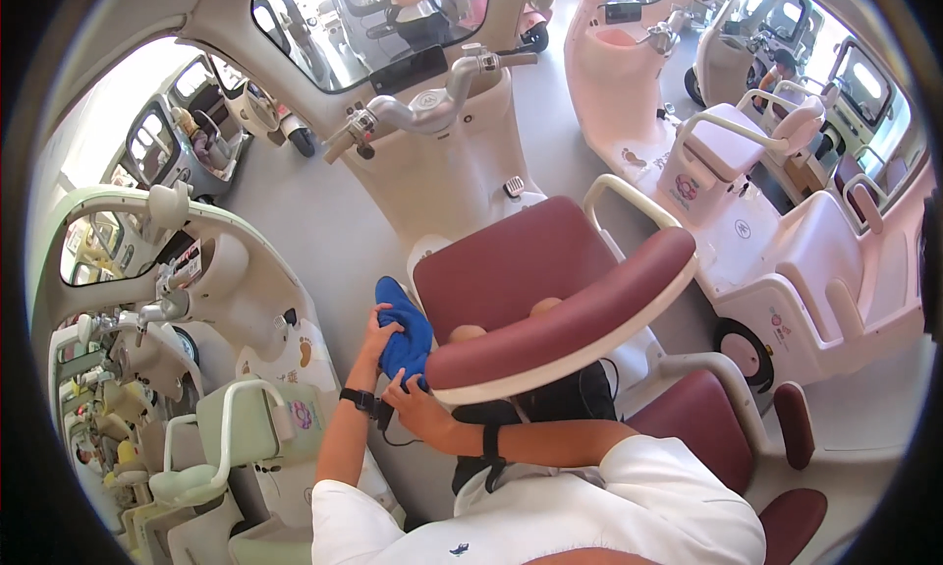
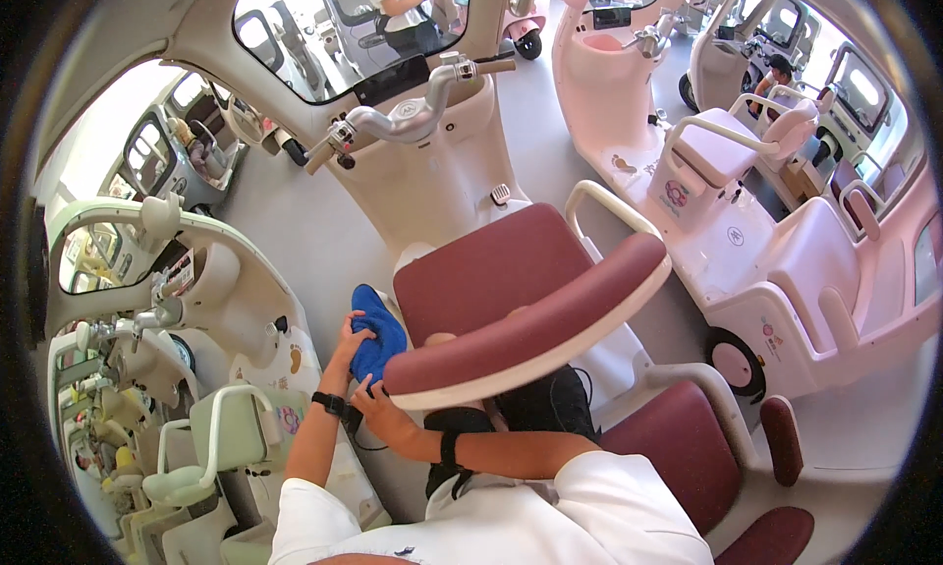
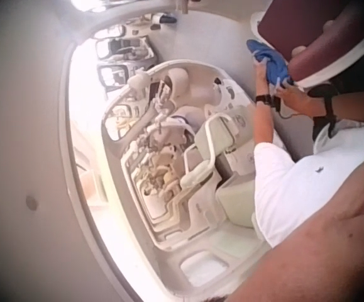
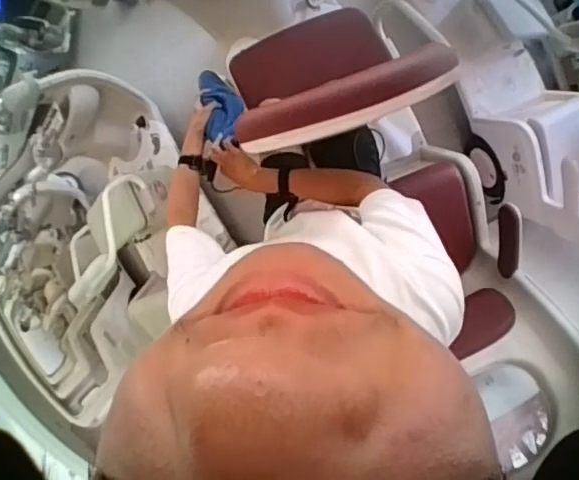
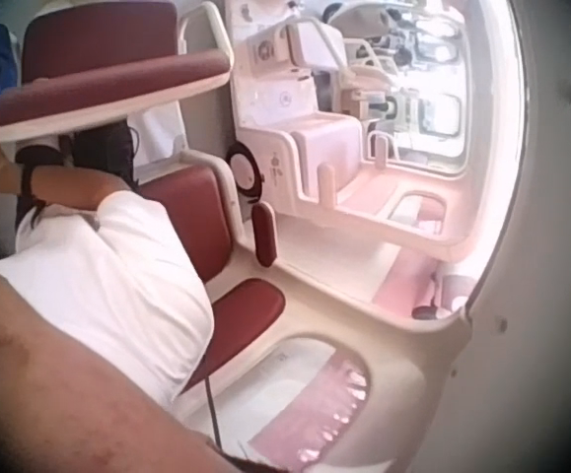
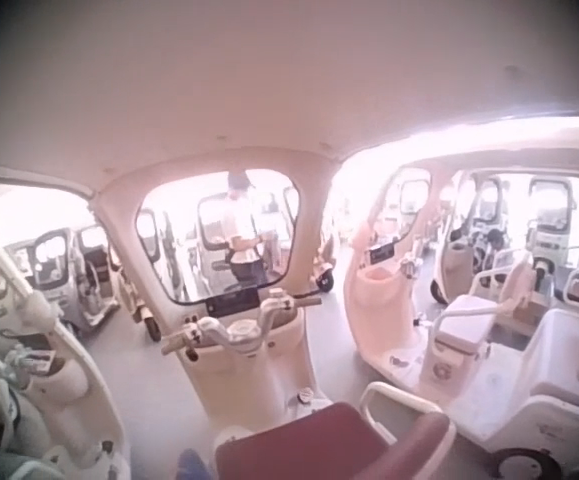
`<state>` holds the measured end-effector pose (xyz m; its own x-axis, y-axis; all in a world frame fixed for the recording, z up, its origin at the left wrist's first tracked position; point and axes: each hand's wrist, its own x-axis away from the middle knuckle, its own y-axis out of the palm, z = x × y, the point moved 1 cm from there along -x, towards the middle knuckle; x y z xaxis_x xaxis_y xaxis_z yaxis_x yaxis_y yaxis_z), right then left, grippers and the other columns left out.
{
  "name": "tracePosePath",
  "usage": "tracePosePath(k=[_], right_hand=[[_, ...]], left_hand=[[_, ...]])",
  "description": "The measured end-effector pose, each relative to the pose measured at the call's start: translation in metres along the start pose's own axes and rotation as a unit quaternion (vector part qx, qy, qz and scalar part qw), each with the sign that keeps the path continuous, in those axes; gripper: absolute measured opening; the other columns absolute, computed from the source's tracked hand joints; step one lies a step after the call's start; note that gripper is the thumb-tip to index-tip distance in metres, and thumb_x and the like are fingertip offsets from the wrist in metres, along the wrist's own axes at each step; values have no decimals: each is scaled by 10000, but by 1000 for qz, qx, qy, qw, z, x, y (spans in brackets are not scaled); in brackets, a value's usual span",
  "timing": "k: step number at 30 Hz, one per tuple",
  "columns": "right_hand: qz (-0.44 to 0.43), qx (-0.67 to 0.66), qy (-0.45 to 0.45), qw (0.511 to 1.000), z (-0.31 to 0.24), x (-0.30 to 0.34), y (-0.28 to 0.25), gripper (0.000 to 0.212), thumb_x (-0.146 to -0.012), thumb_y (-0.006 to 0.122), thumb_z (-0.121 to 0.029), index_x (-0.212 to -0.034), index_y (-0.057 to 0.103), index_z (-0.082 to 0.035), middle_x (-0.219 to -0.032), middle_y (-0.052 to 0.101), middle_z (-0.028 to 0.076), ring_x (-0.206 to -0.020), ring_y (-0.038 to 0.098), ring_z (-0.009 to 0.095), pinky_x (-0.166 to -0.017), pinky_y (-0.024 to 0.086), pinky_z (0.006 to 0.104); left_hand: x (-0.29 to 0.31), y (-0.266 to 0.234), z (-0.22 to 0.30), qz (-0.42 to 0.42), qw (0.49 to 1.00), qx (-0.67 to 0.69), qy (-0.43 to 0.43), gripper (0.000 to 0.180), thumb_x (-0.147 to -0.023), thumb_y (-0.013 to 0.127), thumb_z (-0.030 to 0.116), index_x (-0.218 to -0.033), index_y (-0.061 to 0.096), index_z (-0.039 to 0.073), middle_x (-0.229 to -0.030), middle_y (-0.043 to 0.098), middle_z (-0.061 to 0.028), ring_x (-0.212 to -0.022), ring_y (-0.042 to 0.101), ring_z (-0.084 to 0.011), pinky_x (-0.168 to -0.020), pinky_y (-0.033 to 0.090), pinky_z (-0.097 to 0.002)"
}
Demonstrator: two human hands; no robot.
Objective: Cleaning the surfaces of multiple electric mobility scooters using a rag.
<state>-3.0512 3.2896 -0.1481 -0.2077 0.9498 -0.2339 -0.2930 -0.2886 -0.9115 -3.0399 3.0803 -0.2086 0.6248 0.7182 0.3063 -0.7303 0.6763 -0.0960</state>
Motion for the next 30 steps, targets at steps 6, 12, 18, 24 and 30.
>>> tracePosePath(k=[6,12,18,24,30], right_hand=[[60,-171,-26,983,-3,54,4,187,-725,575,-179,-822,696,-74,-986,502,54,-979,451,227,-806,386,361],[139,-216,-46,965,34,78,-8,263,-726,565,-171,-960,626,-67,-912,490,42,-918,479,220,-832,399,362],[239,-289,-80,924,58,105,-19,188,-732,581,-149,-911,605,-94,-822,468,37,-801,528,188,-764,457,303],[349,-296,20,889,129,127,-68,160,-633,655,-68,-786,609,-78,-707,376,38,-680,487,199,-608,410,305],[367,-182,223,884,159,163,-82,286,-619,616,11,-889,641,-83,-742,455,30,-664,495,210,-616,398,343]], left_hand=[[100,42,19,53,967,238,-69,552,-731,614,0,-1194,399,208,-1078,521,-149,-973,581,-284,-790,555,-398],[152,84,52,118,918,370,-81,337,-932,467,124,-1250,392,203,-1197,534,-136,-1106,549,-276,-909,498,-425],[202,109,50,77,893,436,-80,297,-910,450,63,-1194,416,141,-1164,505,-123,-1097,526,-267,-954,455,-430],[236,122,80,150,939,-163,263,293,-831,544,63,-1109,452,64,-1031,525,-79,-991,499,-252,-962,376,-332],[219,136,153,61,898,-289,326,371,-758,622,146,-1115,543,86,-977,506,-180,-913,517,-385,-824,428,-422]])
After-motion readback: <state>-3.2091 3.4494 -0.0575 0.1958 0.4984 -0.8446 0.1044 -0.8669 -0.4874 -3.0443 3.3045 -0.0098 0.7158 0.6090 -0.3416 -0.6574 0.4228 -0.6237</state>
